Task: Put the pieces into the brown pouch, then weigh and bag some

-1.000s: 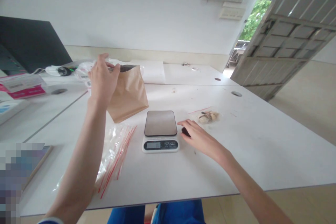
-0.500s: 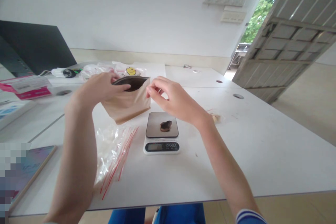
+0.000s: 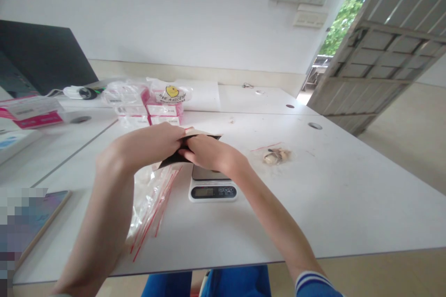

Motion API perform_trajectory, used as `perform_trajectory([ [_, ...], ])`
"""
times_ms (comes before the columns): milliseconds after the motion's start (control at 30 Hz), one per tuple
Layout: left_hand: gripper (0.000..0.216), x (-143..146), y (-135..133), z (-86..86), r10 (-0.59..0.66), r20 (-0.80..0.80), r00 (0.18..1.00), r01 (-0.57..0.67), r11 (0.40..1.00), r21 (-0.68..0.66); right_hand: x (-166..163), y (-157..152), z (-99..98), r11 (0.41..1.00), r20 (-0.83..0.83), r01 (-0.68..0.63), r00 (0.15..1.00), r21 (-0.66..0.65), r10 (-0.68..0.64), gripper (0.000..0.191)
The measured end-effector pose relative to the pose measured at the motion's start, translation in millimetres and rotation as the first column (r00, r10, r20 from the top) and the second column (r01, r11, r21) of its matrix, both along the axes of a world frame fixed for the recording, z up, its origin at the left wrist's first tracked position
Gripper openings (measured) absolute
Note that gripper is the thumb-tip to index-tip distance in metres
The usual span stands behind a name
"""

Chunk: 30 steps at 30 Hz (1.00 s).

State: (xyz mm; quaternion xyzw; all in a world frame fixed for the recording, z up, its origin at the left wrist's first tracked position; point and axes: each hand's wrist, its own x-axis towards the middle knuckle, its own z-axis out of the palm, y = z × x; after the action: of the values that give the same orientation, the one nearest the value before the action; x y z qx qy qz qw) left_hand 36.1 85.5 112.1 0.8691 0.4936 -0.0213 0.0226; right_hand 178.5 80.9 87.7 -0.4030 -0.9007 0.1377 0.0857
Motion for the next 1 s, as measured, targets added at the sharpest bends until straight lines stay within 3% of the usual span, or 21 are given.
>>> perform_trajectory([
  [100, 0.027, 3, -2, -2.7, 0.019, 0.001, 1.0, -0.019, 1.0, 0.0, 1, -2, -0.2, 0.998, 0.063, -0.058, 0.996, 0.016, 0.057, 0.021],
  [200, 0.027, 2, -3, -2.6, 0.031, -0.005, 1.0, -0.031, 0.999, 0.012, 2, -8, -1.1, 0.988, 0.089, -0.095, 0.992, 0.118, 0.085, 0.023],
  [333, 0.028, 1, -4, -1.8, 0.046, 0.01, 0.999, -0.046, 0.998, 0.042, -2, -11, -5.0, 0.972, 0.112, -0.013, 0.994, 0.236, -0.014, 0.026],
  [567, 0.034, 8, -9, -2.7, 0.027, -0.057, 0.998, -0.024, 0.999, 0.042, -2, 6, -20.1, 0.985, 0.195, 0.047, 0.978, 0.165, -0.079, 0.022],
  [733, 0.035, 16, -9, -0.7, 0.03, -0.103, 0.994, -0.025, 0.999, 0.046, 1, 11, -27.5, 0.974, 0.17, 0.031, 0.983, 0.226, -0.071, 0.023],
  [867, 0.033, 14, -6, -0.3, 0.06, -0.063, 0.996, -0.056, 0.997, 0.057, 1, 10, -24.3, 0.972, 0.168, -0.015, 0.985, 0.234, -0.025, 0.024],
  [1000, 0.03, 9, -3, -1.9, 0.069, -0.036, 0.997, -0.067, 0.995, 0.07, 5, 8, -12.5, 0.987, 0.141, -0.047, 0.99, 0.153, 0.025, 0.02],
])
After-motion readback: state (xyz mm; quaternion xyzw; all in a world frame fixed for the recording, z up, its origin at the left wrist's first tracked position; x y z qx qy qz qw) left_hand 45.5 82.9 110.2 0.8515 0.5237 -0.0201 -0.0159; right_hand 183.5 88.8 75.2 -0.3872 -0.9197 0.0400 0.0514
